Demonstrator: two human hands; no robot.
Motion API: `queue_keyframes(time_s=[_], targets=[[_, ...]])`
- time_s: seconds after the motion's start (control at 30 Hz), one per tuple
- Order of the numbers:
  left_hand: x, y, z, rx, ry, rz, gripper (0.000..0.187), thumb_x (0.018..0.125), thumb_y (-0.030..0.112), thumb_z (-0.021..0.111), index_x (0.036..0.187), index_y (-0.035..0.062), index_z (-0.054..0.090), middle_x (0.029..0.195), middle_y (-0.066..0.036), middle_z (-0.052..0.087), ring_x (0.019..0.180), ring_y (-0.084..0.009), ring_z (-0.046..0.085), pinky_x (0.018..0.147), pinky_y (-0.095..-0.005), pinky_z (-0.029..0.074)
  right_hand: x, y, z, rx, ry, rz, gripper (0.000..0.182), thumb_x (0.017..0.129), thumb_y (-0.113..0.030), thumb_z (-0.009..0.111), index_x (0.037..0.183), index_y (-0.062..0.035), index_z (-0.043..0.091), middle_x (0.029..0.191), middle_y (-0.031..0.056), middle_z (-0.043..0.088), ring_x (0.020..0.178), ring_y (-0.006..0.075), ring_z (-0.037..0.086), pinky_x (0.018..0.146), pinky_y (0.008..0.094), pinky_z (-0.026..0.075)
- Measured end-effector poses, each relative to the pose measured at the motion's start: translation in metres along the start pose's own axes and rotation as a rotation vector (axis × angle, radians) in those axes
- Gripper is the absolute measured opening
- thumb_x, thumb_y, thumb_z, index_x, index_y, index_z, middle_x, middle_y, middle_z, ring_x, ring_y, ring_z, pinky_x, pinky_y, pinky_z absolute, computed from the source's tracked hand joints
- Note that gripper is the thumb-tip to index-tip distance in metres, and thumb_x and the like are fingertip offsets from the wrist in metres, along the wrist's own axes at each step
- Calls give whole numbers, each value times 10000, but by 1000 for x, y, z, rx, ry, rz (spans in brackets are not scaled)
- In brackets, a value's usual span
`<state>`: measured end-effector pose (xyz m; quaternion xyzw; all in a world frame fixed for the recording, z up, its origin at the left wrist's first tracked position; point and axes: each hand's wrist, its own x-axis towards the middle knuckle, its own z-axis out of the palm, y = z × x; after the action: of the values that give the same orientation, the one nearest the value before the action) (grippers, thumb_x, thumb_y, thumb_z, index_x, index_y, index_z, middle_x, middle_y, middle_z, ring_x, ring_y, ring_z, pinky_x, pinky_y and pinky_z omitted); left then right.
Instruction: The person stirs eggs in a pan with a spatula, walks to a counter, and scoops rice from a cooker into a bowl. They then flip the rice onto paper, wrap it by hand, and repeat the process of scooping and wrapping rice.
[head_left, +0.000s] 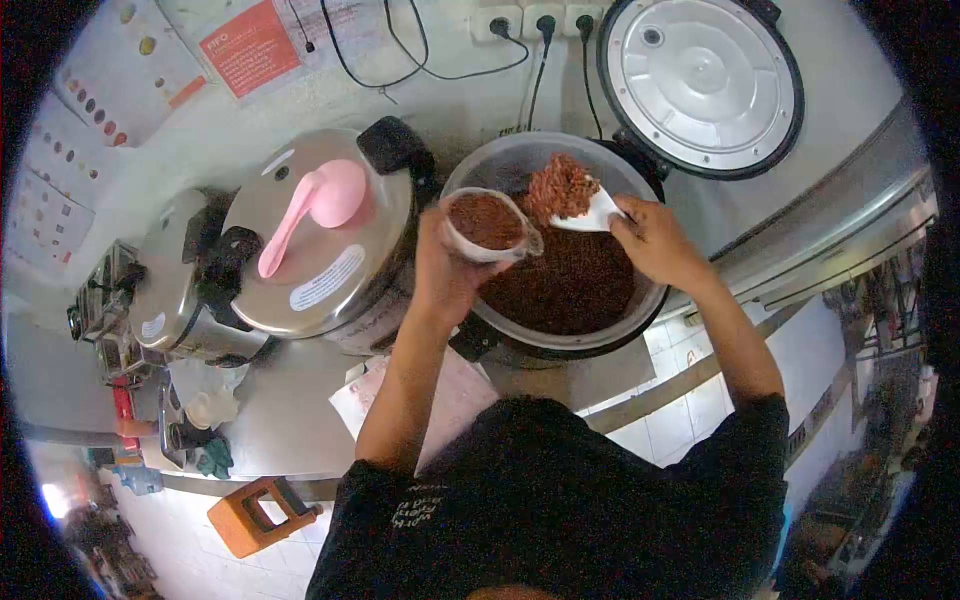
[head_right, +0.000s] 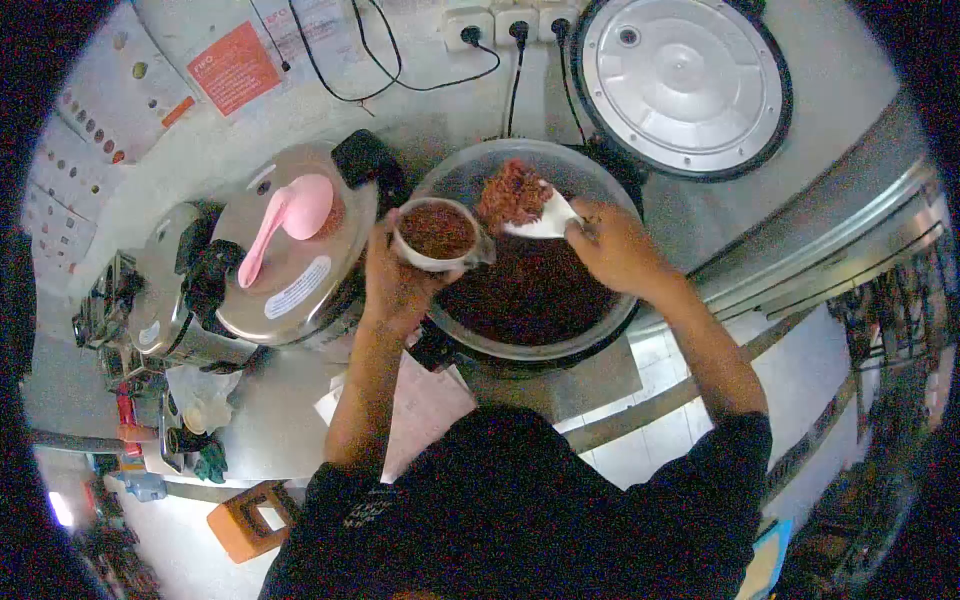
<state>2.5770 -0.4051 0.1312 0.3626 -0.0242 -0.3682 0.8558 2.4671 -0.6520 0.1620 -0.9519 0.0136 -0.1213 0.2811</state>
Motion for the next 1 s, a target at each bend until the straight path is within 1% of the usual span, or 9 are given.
queue_keyframes(time_s=[0.07,0.2,0.3,0.43,0.53,0.63,0.7,0.8,1.0], targets=[[8,-10,11,53,-20,-53,495,904,540,343,1224,177,449,1185,-68,553,1082,-256,548,844,-453,458,-4,-19,5,-117,64,-69,350,880,-126,484,1222,-96,552,951,211,596,879,382,582,789,454,472],[38,-24,19,-30,60,-204,525,876,553,325,1230,191,460,1221,-52,514,1090,-237,503,840,-416,432,-12,-43,42,-553,78,-110,542,852,-79,452,1380,-190,403,976,114,503,867,335,541,730,446,487],[44,-24,13,14,35,-229,518,879,555,349,1197,177,504,1093,-60,590,965,-255,582,706,-369,523,-4,-33,18,-696,191,-214,538,844,-86,464,1367,-205,426,972,102,511,853,311,531,703,440,492],[50,-22,14,141,-72,-206,581,867,607,268,1216,210,509,1157,-61,582,1040,-220,540,757,-394,440,3,-20,-12,-448,333,-29,300,932,-214,438,1104,-40,610,863,194,605,762,372,600,653,455,491],[42,-19,33,208,24,-198,569,869,602,272,1196,212,528,1136,-43,599,1001,-203,561,750,-392,439,5,-25,-20,-52,159,192,423,956,-312,408,852,20,650,760,255,616,703,429,604,670,471,485],[42,-27,44,333,122,-136,515,872,566,301,1125,199,560,1069,-42,611,979,-199,575,759,-406,451,9,-12,25,68,-84,175,502,941,-352,424,724,49,634,708,297,596,685,466,593,682,498,478],[56,-31,29,296,-86,-96,498,882,533,316,1103,173,578,1039,-55,621,954,-207,587,773,-413,462,9,-9,43,64,-59,233,538,929,-385,433,714,69,624,701,313,585,694,475,590,685,515,472],[58,-25,28,322,-84,-150,471,916,442,332,1148,114,579,1076,-62,641,986,-216,604,885,-349,455,14,4,52,59,-30,194,575,915,-407,443,691,94,615,677,327,571,696,479,590,690,527,468],[58,-22,39,292,14,-115,454,920,432,336,1122,112,587,1096,-60,634,1013,-217,598,916,-358,444,22,-5,31,-94,58,162,514,918,-345,474,671,91,588,625,300,546,616,466,566,586,495,432]])
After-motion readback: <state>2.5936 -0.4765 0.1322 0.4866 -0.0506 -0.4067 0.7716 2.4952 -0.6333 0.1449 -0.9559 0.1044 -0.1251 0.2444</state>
